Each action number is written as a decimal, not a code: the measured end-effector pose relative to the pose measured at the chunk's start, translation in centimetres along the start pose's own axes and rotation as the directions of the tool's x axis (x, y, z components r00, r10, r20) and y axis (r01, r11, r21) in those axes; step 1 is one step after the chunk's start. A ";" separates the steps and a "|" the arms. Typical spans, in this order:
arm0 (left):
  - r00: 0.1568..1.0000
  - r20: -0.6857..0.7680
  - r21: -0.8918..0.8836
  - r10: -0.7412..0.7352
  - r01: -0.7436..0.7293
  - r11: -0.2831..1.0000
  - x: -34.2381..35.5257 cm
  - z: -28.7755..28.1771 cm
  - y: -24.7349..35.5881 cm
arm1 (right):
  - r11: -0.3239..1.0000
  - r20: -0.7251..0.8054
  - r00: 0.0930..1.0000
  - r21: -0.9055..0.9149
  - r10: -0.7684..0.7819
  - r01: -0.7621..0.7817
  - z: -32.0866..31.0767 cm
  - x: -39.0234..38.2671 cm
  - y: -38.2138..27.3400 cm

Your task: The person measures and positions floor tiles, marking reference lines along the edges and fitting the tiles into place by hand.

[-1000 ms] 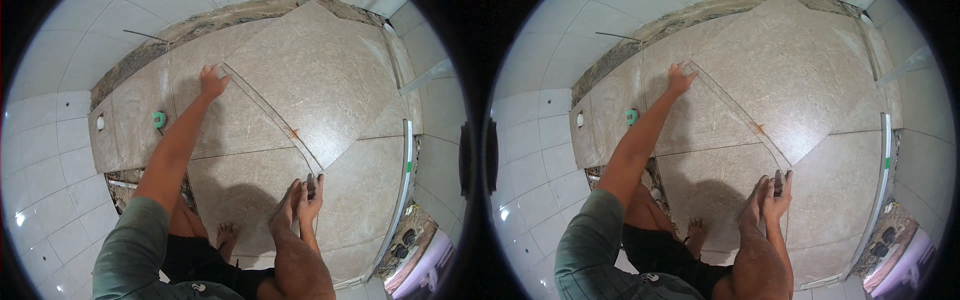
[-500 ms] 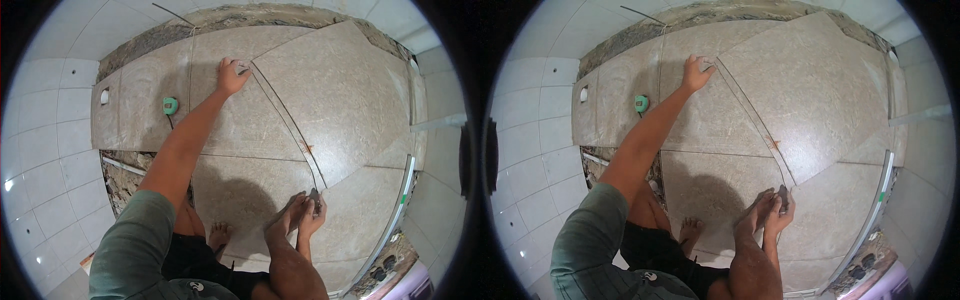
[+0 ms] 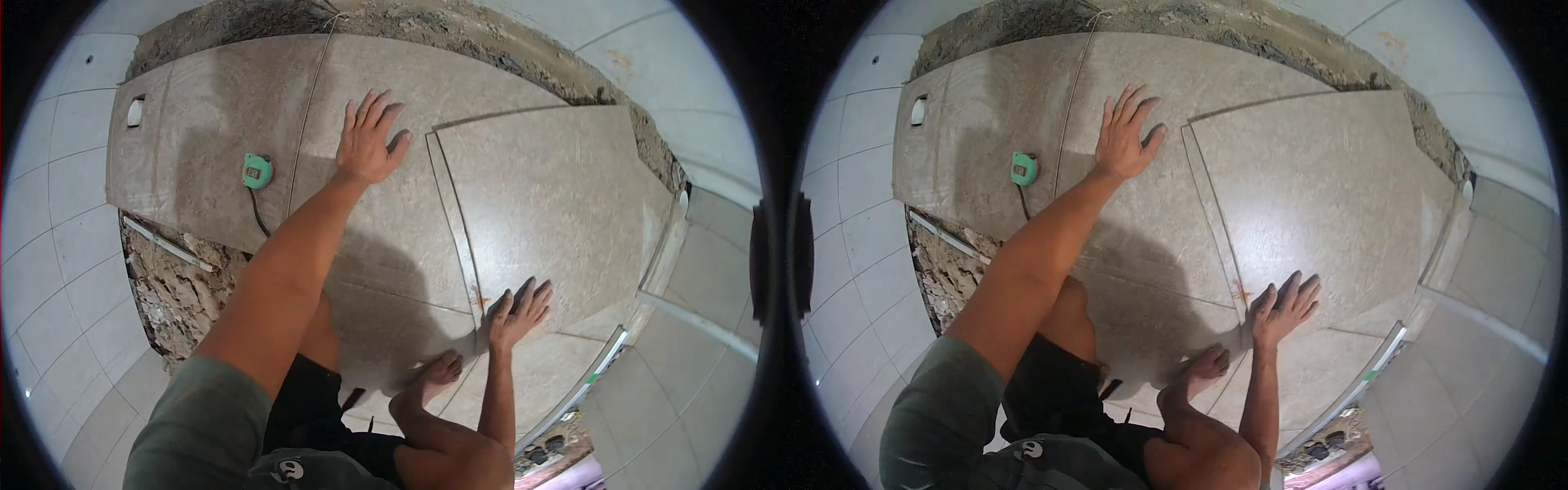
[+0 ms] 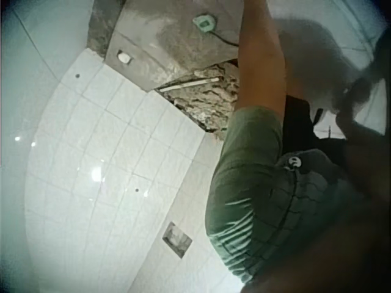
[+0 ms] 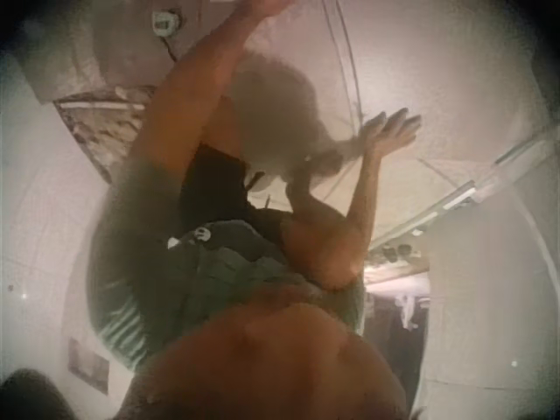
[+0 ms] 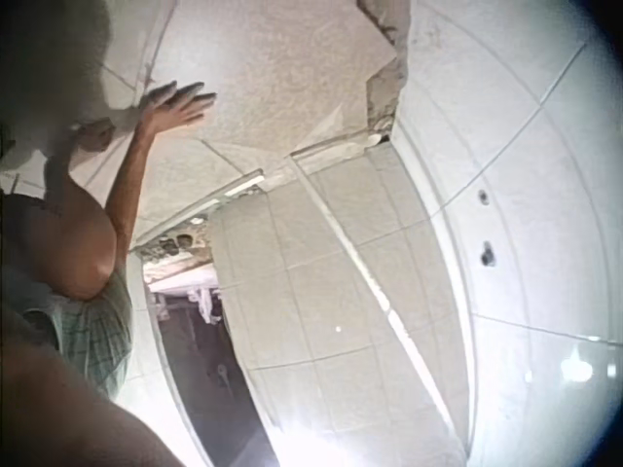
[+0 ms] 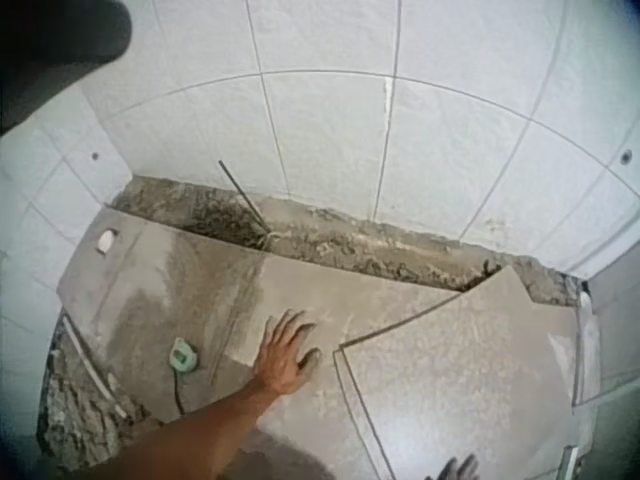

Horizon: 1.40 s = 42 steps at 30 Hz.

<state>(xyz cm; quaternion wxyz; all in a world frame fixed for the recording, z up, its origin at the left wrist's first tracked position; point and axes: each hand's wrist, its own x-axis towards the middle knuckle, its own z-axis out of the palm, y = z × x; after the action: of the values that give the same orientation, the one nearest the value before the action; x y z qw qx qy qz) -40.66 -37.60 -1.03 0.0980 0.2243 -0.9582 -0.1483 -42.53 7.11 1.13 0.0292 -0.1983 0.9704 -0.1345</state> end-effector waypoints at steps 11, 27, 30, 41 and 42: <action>0.994 0.089 -0.028 -0.062 0.065 0.998 0.9 -0.5 -0.4 | 0.998 -0.007 1.000 -0.063 -0.022 0.021 1.1 1.0 -1.2; 0.970 0.220 -0.102 -0.100 0.125 0.987 0.7 0.3 -1.2 | 0.997 0.110 0.994 -0.068 -0.026 0.034 1.8 1.8 -0.5; 0.967 0.238 -0.097 -0.096 0.122 0.988 0.7 0.1 -1.6 | 0.999 0.146 0.989 -0.048 -0.014 0.021 2.1 1.8 -0.9; 0.965 0.253 -0.063 -0.074 0.093 0.994 0.4 0.5 -1.6 | 1.000 0.191 0.982 0.015 -0.006 0.004 2.5 2.1 -0.6; 0.965 0.253 -0.071 -0.072 0.093 0.993 0.4 0.5 -1.7 | 1.000 0.194 0.981 0.021 -0.007 0.003 2.6 2.2 -0.6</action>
<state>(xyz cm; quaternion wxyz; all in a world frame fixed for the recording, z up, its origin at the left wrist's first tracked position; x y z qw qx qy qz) -40.50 -39.08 -2.04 -0.0207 0.2395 -0.9458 -0.2185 -44.05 5.04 -1.17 0.1254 -0.2124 0.9611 -0.1245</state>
